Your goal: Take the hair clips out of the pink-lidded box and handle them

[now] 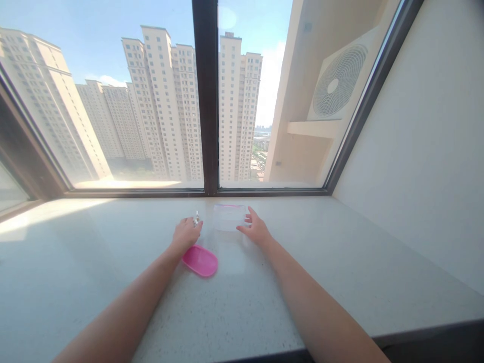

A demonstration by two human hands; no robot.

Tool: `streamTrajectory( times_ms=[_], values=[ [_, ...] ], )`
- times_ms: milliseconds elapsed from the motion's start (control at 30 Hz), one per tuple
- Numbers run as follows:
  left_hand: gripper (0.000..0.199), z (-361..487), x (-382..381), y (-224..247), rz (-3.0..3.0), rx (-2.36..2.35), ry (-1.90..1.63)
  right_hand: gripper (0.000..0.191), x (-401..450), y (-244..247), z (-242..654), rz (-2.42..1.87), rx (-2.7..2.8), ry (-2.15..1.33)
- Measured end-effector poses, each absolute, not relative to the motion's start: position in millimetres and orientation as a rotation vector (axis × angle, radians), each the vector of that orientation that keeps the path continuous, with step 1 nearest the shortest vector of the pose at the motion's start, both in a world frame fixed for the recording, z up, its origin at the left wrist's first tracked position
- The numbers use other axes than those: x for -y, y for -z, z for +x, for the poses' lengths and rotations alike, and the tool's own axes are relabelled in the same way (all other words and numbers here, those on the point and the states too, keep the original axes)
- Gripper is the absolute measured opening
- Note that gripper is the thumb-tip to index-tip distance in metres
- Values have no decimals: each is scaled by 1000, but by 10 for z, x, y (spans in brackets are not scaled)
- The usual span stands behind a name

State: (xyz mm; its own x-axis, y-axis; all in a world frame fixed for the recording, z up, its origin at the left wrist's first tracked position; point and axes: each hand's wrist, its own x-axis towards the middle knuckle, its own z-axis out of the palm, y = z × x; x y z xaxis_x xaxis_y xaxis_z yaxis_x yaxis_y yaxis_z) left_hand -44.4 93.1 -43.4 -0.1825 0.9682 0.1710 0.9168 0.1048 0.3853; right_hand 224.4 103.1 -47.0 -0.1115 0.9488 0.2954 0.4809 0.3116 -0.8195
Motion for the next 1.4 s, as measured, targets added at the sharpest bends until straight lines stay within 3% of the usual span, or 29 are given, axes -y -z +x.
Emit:
streamTrajectory(
  times_ms=[167, 267, 333, 400, 467, 700, 933, 1200, 1300, 1400],
  values=[
    [50, -648, -979, 383, 1885, -2342, -655, 41, -836, 203, 2241, -1220, 1626, -267],
    [46, -767, -1008, 353, 1940, -2336, -661, 29, -649, 111, 2061, -996, 1843, -277],
    [48, -825, -1030, 353, 1986, -2309, -636, 39, -509, 117, 1872, -775, 2147, -355],
    [54, -860, -1049, 371, 2004, -2285, -586, 63, -382, 166, 1675, -596, 2397, -408],
    [61, -867, -1060, 400, 2012, -2257, -532, 71, -294, 229, 1520, -514, 2590, -428],
    [58, -776, -1009, 475, 2116, -2109, -446, 45, -345, 223, 1581, -346, 2735, -642],
    [52, -608, -881, 381, 2124, -2022, -478, 61, -523, 43, 2002, -424, 2698, -1215],
    [36, -324, -762, 271, 2057, -1987, -611, 43, -622, 68, 2159, -402, 2405, -1630],
    [35, -319, -761, 238, 1973, -2055, -683, 36, -658, 115, 2171, -470, 2193, -1697],
    [32, -409, -782, 200, 1910, -2103, -761, 30, -701, 143, 2175, -614, 1883, -1549]
  ],
)
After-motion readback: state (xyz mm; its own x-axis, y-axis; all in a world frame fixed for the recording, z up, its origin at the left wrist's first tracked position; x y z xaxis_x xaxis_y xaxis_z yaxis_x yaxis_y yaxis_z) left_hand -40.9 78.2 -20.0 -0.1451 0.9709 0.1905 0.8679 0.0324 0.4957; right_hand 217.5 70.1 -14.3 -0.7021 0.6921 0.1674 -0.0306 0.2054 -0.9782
